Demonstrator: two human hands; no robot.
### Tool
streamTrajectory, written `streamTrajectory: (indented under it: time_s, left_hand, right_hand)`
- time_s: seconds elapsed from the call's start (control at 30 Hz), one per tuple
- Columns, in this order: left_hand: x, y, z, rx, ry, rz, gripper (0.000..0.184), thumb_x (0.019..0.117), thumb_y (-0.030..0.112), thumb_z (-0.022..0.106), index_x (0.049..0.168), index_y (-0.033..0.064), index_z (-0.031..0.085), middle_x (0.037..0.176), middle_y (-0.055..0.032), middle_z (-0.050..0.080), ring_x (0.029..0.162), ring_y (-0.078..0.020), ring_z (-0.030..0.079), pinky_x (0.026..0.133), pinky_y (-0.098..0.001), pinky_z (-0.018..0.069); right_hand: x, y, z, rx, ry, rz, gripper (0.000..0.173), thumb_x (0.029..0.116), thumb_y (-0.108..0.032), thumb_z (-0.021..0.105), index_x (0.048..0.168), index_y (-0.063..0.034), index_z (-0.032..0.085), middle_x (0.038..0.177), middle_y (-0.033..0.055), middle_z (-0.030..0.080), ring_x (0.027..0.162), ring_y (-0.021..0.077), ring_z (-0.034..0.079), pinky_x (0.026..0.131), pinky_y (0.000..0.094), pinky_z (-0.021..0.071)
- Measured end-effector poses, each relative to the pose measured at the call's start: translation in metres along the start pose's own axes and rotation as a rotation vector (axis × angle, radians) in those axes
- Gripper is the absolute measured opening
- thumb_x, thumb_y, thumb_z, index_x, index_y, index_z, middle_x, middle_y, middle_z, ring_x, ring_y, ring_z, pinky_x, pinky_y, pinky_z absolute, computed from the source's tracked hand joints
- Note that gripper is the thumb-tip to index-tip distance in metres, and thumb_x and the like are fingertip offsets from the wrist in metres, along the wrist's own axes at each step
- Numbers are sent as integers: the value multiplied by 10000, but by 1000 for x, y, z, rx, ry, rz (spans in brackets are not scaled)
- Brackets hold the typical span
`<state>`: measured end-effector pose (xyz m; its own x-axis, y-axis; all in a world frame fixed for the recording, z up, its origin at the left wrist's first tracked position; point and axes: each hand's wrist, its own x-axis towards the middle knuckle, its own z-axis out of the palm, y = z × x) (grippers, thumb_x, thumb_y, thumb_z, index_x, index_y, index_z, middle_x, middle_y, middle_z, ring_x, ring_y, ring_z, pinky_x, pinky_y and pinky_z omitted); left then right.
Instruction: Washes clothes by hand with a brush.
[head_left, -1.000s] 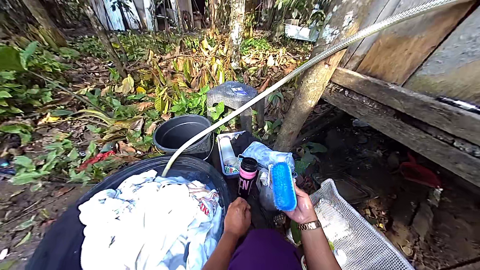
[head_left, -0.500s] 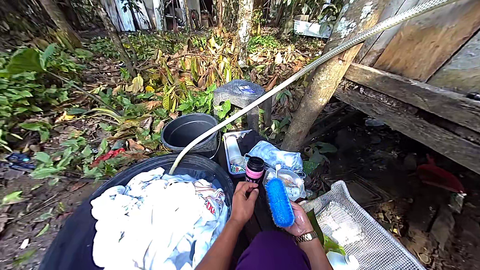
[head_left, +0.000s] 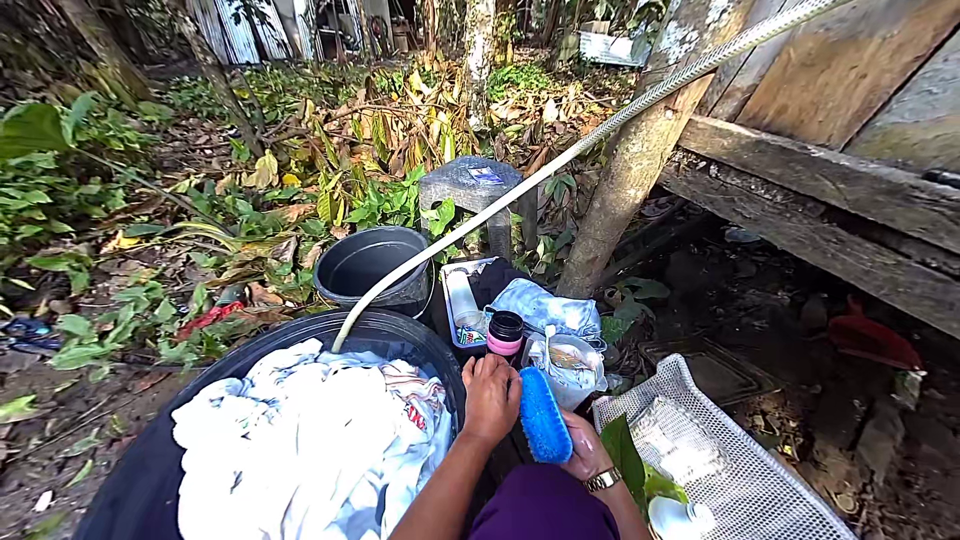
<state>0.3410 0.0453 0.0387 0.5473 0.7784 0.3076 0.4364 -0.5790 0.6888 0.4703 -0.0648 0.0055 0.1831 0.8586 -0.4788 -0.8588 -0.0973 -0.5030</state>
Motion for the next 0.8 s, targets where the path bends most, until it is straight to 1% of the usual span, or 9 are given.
streamTrajectory:
  time_s: [0.07,0.17,0.3,0.37,0.47,0.6,0.7,0.77,0.8]
  left_hand:
    - [-2,1,-3,-79,-32,-106,253,990,140,545,956,-36,723,1132,-202,675,1195,-353,604,1148,-579,311]
    - [-6,-5,-5,-207,91,-258,223,997,109,551,944,-56,690,1112,-220,645,1144,-353,601,1040,-547,429]
    - [-24,-16,-4,-70,44,-168,221,960,134,576,903,-18,726,1056,-194,685,1105,-355,634,1054,-571,407]
    - [-35,-16,0,111,-217,-105,260,959,206,608,958,2,769,1207,-177,702,1266,-364,598,1187,-660,238]
    - [-45,-15,12,272,-627,-120,453,992,438,630,1070,19,784,1505,-130,553,1486,-366,383,1210,-727,-13]
    - [-53,-16,24,257,-708,-91,307,1002,0,507,1247,-54,685,1663,-55,363,1578,-305,213,1239,-649,-53]
    - [-60,-25,36,352,-646,46,634,942,-50,605,1532,161,509,1709,-130,219,1575,-433,141,1212,-721,60]
    - [-57,-22,33,369,-683,36,548,976,-9,580,1509,108,528,1710,-158,201,1577,-441,120,1215,-718,41]
    - [-53,-18,28,361,-726,6,386,1006,19,542,1384,2,619,1700,-165,232,1578,-424,131,1220,-708,1]
  right_hand:
    - [0,0,-3,12,5,-13,484,1125,-265,215,1067,-68,653,877,100,761,787,172,757,689,331,640]
    - [1,-4,-7,58,40,-52,498,1118,-262,204,1035,-78,660,858,93,759,771,165,754,670,329,637]
    - [-1,-9,-9,66,63,-73,508,1116,-260,196,1020,-82,662,849,90,760,757,165,755,650,327,637]
    - [-4,-10,-10,73,74,-84,508,1120,-269,202,1030,-78,664,851,91,763,750,162,756,641,326,639]
    - [-7,-11,-15,54,42,-112,533,1121,-291,174,1037,-98,664,867,78,773,764,152,761,647,325,645]
    - [-16,-13,-18,-4,2,-181,585,1122,-267,127,981,-150,683,867,18,790,790,96,765,685,275,645]
    - [-23,-13,-21,-70,-20,-243,582,1125,-237,107,976,-171,665,863,-29,789,811,50,756,720,243,637]
    - [-22,-14,-25,-85,-56,-267,546,1125,-238,135,1005,-186,665,906,-43,792,854,43,755,755,245,637]
    - [-21,-15,-28,-94,-63,-273,520,1129,-248,156,1027,-189,662,932,-45,793,881,45,755,778,253,638]
